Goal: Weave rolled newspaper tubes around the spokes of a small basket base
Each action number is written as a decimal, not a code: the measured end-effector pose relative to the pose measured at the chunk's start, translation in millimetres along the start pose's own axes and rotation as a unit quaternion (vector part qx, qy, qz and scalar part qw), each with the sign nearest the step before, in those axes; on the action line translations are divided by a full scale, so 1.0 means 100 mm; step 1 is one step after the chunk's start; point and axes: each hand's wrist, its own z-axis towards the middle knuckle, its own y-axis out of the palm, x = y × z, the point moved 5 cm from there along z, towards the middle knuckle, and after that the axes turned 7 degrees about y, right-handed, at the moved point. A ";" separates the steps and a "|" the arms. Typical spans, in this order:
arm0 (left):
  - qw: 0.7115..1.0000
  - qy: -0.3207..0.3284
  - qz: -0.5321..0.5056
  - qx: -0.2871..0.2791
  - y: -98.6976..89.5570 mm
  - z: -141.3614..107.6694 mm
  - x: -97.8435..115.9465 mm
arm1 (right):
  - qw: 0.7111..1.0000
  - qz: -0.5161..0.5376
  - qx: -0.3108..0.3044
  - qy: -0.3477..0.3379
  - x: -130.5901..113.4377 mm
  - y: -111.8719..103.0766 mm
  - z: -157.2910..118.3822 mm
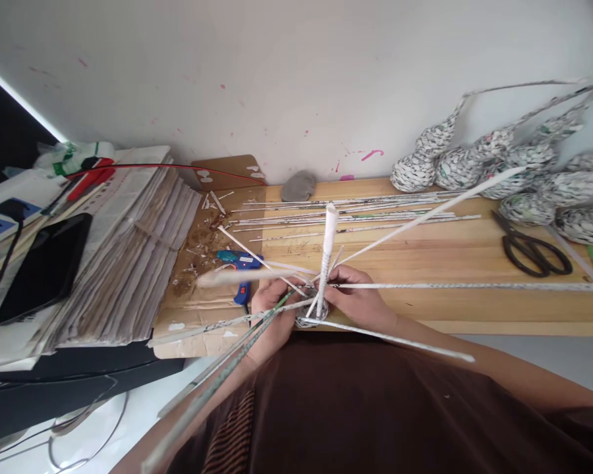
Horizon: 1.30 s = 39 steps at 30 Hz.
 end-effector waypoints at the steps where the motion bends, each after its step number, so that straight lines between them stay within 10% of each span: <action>1: 1.000 -0.001 0.000 -0.010 0.00 0.00 0.01 | 1.000 -0.008 0.000 -0.007 -0.01 0.00 -0.01; 27: 0.990 0.054 0.068 -0.114 0.01 0.01 0.03 | 0.999 0.003 -0.040 0.000 0.06 -0.01 0.06; 39: 0.987 0.110 0.095 -0.075 0.07 0.07 -0.02 | 0.999 0.038 0.032 0.007 0.12 0.00 0.08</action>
